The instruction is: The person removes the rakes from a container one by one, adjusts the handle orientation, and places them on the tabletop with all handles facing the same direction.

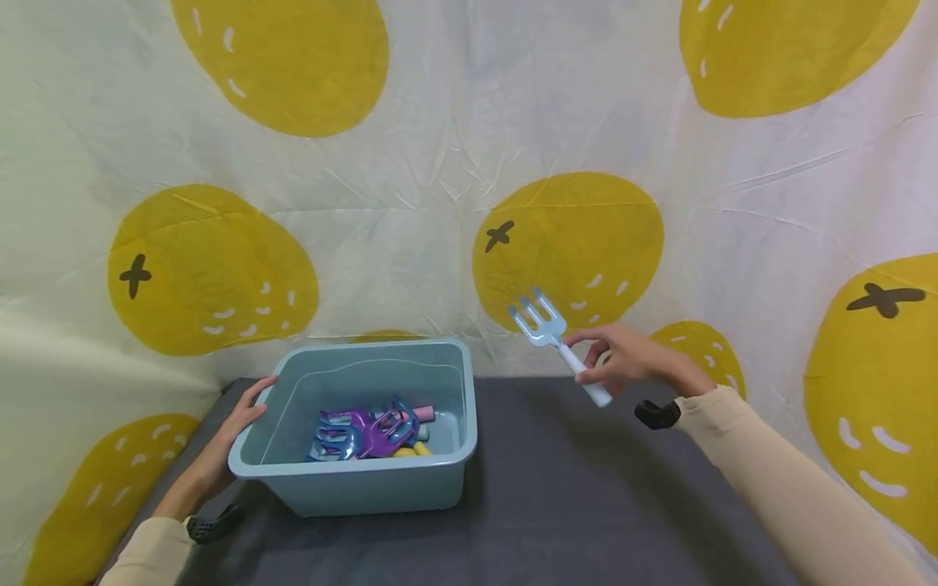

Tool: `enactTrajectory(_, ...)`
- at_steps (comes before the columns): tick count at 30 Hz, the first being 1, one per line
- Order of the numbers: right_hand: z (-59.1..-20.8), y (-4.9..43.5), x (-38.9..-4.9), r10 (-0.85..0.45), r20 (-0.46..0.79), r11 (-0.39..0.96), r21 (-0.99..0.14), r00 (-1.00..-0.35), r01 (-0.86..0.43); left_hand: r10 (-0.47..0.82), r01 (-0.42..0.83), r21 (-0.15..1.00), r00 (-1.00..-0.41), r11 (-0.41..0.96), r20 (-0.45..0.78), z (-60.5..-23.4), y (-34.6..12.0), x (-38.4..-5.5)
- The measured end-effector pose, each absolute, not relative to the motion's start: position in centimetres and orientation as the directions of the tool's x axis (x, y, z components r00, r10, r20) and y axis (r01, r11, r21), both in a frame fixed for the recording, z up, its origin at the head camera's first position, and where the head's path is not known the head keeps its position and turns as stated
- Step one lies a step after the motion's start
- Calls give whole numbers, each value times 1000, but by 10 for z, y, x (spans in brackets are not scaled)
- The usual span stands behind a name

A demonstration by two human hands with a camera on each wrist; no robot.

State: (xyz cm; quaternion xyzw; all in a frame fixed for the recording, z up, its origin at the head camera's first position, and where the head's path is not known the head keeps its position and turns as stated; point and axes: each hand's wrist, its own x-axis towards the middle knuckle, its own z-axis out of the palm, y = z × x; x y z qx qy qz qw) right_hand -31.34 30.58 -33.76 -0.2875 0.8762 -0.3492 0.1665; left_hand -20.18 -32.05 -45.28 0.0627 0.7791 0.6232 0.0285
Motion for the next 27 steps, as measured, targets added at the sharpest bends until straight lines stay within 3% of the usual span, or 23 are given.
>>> enactTrajectory(12, -424, 393, -304, -499, -85, 541, -808, -862, -234, 131, 92, 966, -989, 241, 61, -446, -324, -195)
enactTrajectory(21, -469, 444, -297, -426, -204, 557, -827, -882, -78, 147, 94, 967, -987, 238, 60, -446, -324, -193)
enactTrajectory(27, -482, 463, -293, -389, -325, 579, -814, -862, 46, 142, 88, 968, -988, 235, 55, -445, -325, -192)
